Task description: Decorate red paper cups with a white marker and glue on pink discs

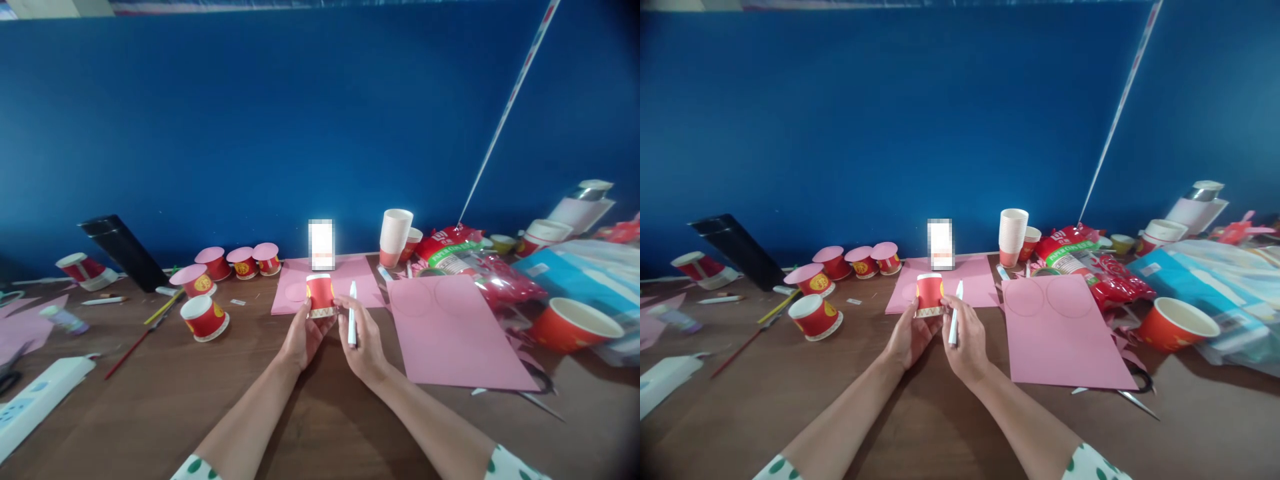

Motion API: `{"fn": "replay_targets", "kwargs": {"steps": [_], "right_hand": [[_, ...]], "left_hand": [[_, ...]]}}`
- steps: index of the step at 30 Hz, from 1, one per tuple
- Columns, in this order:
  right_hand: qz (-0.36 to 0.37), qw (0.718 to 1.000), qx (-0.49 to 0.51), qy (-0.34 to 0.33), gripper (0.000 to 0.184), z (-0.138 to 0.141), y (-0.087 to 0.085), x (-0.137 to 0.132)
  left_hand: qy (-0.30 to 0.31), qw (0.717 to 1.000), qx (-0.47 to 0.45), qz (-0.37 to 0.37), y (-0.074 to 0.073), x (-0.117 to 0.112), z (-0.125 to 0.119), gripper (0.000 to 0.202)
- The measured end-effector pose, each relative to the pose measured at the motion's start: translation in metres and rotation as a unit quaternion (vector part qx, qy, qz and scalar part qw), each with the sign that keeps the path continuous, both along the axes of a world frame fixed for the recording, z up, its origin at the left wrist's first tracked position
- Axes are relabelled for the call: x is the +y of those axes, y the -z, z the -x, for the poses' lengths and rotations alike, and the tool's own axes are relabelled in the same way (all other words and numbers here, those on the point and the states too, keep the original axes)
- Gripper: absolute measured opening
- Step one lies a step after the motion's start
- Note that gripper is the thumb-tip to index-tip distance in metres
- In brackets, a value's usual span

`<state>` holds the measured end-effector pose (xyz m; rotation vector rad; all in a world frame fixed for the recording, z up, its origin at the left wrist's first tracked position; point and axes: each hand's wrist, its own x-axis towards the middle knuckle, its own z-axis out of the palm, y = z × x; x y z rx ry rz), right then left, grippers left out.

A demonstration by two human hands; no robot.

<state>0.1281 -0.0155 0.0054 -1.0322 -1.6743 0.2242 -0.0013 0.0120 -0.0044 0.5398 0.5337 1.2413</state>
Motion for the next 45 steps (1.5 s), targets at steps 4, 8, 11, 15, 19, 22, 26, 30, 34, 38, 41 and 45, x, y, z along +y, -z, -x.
{"fn": "replay_targets", "kwargs": {"steps": [4,8,11,15,19,22,26,30,34,38,41,45], "right_hand": [[-0.013,1.000,0.006,0.003,0.029,0.000,-0.001,-0.003],[-0.051,0.998,0.030,-0.030,0.028,-0.003,-0.004,-0.009],[-0.052,0.995,0.030,-0.080,0.029,-0.006,-0.006,-0.013],[-0.043,0.996,0.000,-0.077,0.027,-0.007,-0.008,-0.014],[-0.051,0.998,0.000,-0.047,0.022,-0.006,-0.010,-0.011],[-0.068,0.997,0.010,-0.036,0.017,-0.005,-0.009,-0.010],[-0.082,0.996,0.010,-0.044,0.016,-0.005,-0.007,-0.010],[-0.079,0.995,0.011,-0.053,0.017,-0.006,-0.008,-0.011],[-0.076,0.995,0.009,-0.061,0.016,-0.005,-0.009,-0.012],[-0.072,0.995,0.004,-0.065,0.015,-0.005,-0.009,-0.013],[-0.071,0.995,0.004,-0.069,0.015,-0.005,-0.008,-0.013],[-0.067,0.996,0.001,-0.065,0.015,-0.005,-0.009,-0.013]], "left_hand": [[-0.004,1.000,-0.001,-0.001,-0.001,-0.001,0.001,0.039],[-0.001,1.000,-0.004,-0.010,0.000,-0.001,0.001,0.040],[-0.003,1.000,-0.006,-0.020,0.001,-0.001,0.001,0.041],[0.000,1.000,-0.007,-0.016,0.003,0.000,0.000,0.046],[0.001,1.000,0.009,-0.003,0.005,0.001,-0.001,0.046],[0.001,1.000,0.011,-0.009,0.006,0.002,-0.001,0.043],[0.001,1.000,0.005,-0.011,0.004,0.000,-0.001,0.037],[-0.005,1.000,0.017,-0.002,-0.002,-0.002,-0.001,0.034],[-0.004,1.000,0.026,0.010,-0.005,-0.003,-0.002,0.041],[-0.017,1.000,0.016,-0.002,-0.001,-0.001,-0.004,0.038],[-0.021,1.000,0.008,-0.008,0.002,0.000,-0.004,0.038],[-0.023,1.000,0.008,-0.010,0.003,0.000,-0.003,0.037]]}}
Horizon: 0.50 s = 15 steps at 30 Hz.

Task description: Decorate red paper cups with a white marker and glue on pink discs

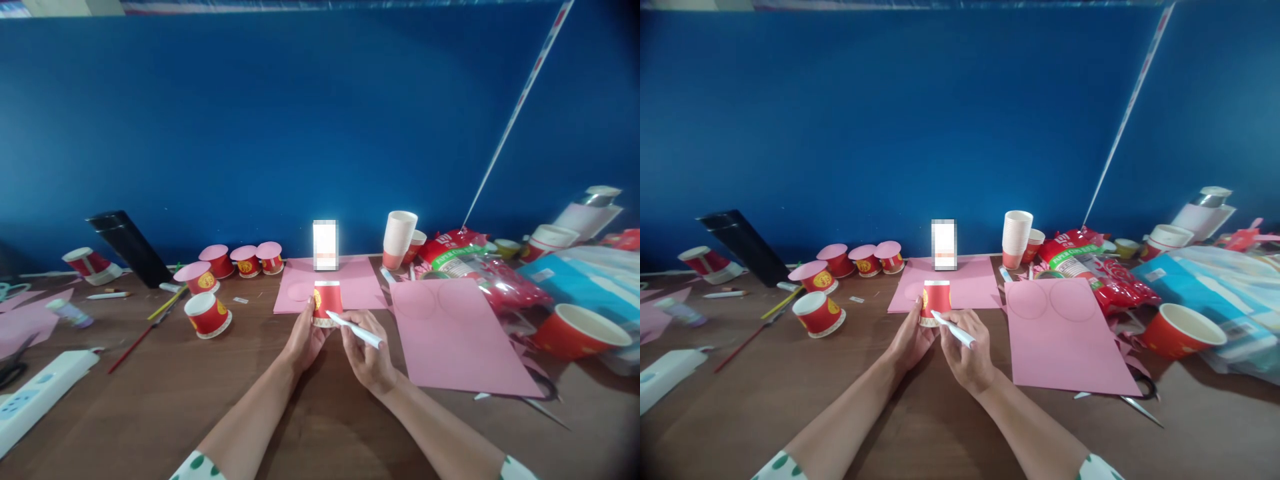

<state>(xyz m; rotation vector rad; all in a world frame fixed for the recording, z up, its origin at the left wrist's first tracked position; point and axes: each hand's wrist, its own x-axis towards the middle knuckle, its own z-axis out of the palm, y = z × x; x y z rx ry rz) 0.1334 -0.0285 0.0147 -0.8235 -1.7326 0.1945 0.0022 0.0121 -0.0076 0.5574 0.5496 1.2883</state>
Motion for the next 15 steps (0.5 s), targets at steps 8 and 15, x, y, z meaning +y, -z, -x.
{"fn": "replay_targets", "kwargs": {"steps": [8,15], "right_hand": [[-0.005,1.000,0.001,0.005,0.015,0.0013,-0.0008,0.0003],[-0.002,1.000,0.000,0.006,0.015,0.0011,0.0005,0.0005]], "left_hand": [[0.004,1.000,0.000,-0.005,-0.0010,-0.0001,0.0000,0.032],[0.017,1.000,-0.001,-0.009,-0.0044,-0.0014,-0.0008,0.035]]}}
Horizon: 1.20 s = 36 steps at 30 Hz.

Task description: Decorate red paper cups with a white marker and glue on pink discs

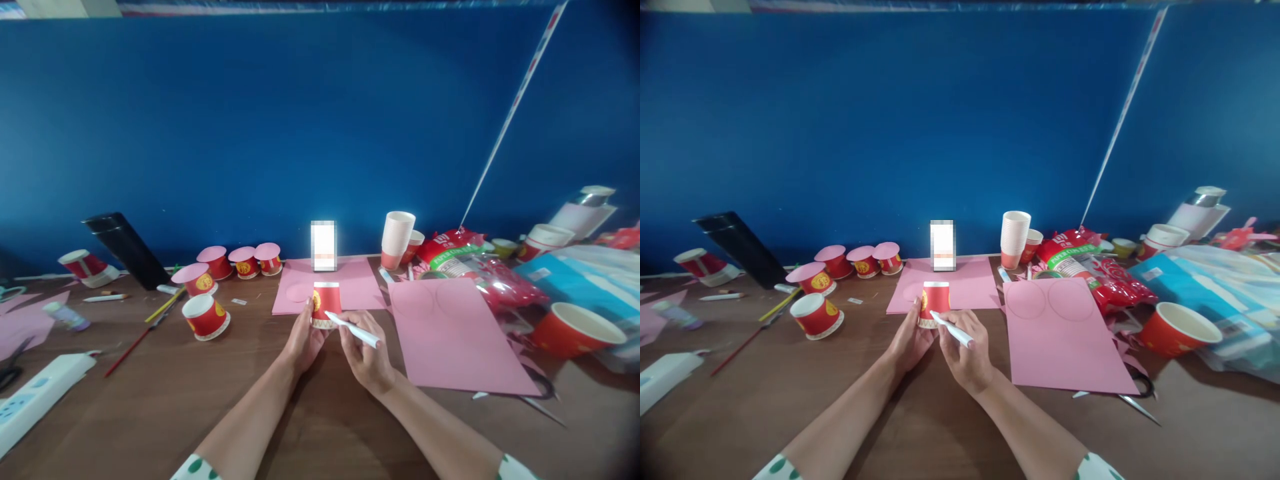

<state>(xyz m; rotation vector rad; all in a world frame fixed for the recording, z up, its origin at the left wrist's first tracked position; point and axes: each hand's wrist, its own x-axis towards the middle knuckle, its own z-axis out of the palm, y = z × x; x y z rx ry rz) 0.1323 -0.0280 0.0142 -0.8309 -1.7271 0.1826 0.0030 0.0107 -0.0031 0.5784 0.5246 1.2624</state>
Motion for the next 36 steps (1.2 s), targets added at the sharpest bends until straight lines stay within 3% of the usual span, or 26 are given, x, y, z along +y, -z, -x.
{"fn": "replay_targets", "kwargs": {"steps": [36], "right_hand": [[-0.014,1.000,-0.017,0.006,0.016,-0.0013,0.0005,0.0035]], "left_hand": [[-0.021,1.000,0.014,-0.006,-0.0037,-0.0041,-0.0023,0.034]]}}
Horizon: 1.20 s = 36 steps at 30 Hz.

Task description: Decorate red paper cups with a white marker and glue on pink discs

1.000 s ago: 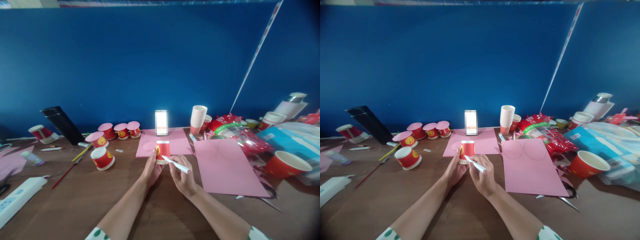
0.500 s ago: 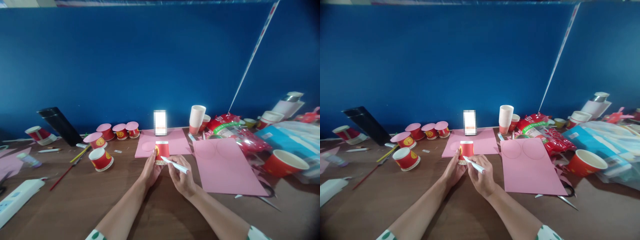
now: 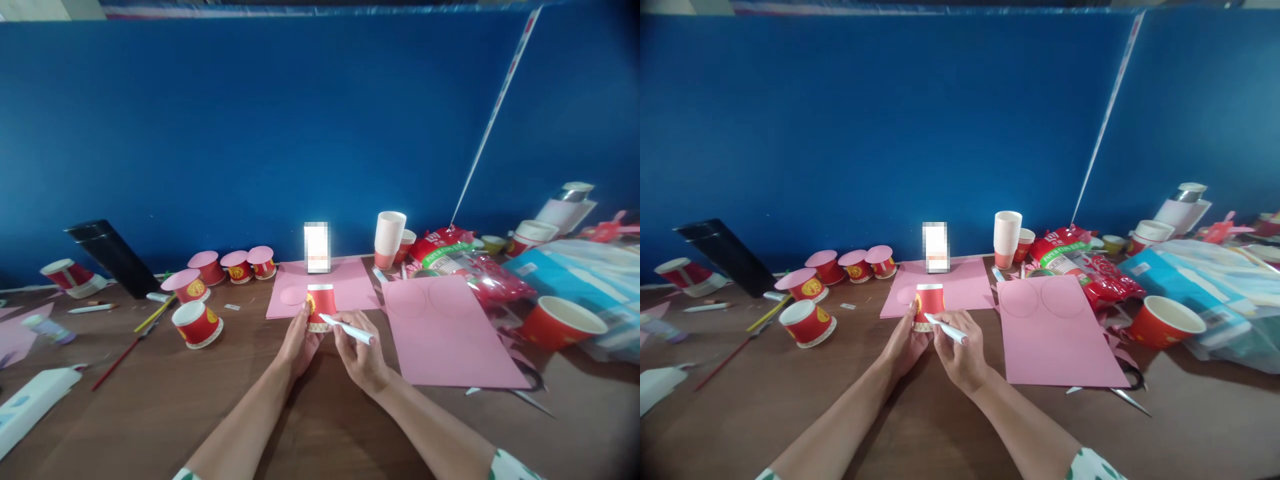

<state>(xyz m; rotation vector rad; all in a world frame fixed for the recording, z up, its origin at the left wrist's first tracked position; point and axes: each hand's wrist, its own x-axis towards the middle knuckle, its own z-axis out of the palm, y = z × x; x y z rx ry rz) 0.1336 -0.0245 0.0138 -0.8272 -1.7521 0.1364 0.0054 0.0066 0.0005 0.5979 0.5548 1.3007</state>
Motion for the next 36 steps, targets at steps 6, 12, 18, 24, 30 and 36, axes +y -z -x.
{"fn": "replay_targets", "kwargs": {"steps": [6,12,18,24,30,36], "right_hand": [[0.003,1.000,0.007,0.006,0.015,-0.002,0.000,0.001],[0.010,1.000,0.013,0.019,0.015,-0.004,-0.003,0.002],[0.016,0.999,0.027,0.033,0.015,-0.005,-0.005,0.002],[0.012,0.998,0.052,0.044,0.013,-0.007,-0.003,0.006],[0.030,0.995,0.079,0.057,0.012,-0.011,-0.007,0.007],[0.074,0.989,0.111,0.062,0.013,-0.014,-0.007,0.009]], "left_hand": [[0.007,1.000,0.004,0.001,0.000,0.000,0.001,0.033],[0.002,1.000,0.009,0.006,0.001,0.000,0.001,0.030],[0.011,1.000,0.006,0.009,0.001,0.001,0.000,0.037],[0.016,1.000,0.007,0.010,0.001,-0.001,0.000,0.041],[0.022,1.000,0.012,0.011,0.001,-0.001,0.001,0.038],[0.004,0.999,0.022,0.044,-0.001,-0.001,-0.001,0.039]]}}
